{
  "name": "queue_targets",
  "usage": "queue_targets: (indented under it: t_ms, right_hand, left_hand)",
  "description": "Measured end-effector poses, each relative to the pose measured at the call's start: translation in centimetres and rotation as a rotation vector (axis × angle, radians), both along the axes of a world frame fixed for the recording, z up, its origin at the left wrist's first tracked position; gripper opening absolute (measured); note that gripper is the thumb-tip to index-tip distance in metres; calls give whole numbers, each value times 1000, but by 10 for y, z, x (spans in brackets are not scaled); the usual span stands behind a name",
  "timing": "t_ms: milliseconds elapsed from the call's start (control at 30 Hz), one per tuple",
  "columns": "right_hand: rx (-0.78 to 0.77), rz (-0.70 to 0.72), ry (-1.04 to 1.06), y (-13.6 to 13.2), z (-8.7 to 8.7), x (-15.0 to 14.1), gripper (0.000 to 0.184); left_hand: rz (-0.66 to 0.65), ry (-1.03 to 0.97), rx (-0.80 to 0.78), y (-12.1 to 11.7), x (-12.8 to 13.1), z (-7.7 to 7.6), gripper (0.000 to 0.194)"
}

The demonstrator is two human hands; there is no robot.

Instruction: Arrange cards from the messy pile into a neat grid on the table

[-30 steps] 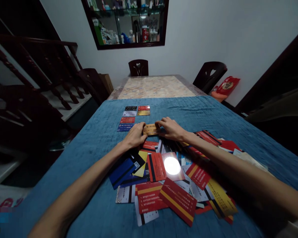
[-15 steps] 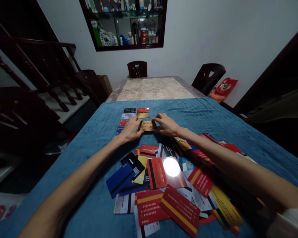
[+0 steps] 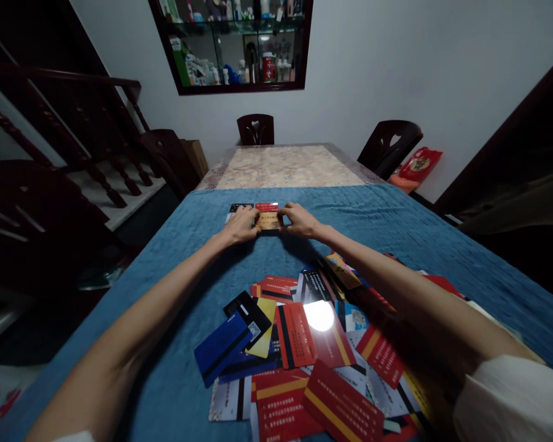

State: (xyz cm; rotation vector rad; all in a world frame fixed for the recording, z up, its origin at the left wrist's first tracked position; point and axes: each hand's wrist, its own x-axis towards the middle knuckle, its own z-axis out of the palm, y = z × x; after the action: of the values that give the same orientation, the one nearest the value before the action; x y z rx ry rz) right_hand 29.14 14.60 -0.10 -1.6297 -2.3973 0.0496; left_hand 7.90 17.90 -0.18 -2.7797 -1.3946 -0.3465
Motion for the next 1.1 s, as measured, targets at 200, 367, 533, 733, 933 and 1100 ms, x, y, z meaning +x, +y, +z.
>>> queue_targets:
  t_ms: [200,367,533,733,933,1100]
  right_hand:
    - [18,-43,33,26,-4,0,38]
    - [16,-72,38,39,-8,1,38]
    - [5,-97,42,46,-15,1,40]
    - [-4,-95,50,52,-22,1,38]
    - [-26,-75,44,53,-24,2,31]
    - [-34,-68,37,51,-23,1,30]
  left_hand:
    - [23,7,-16,24,5,4,33]
    - [26,30,-17,37,8,3,34]
    - [22,64,-18,42,12,-3,30]
    - [35,74,-43,45,14,-7,26]
    - [20,98,-51,44,13,-7,29]
    - [9,118,-26,41,12,-7,29]
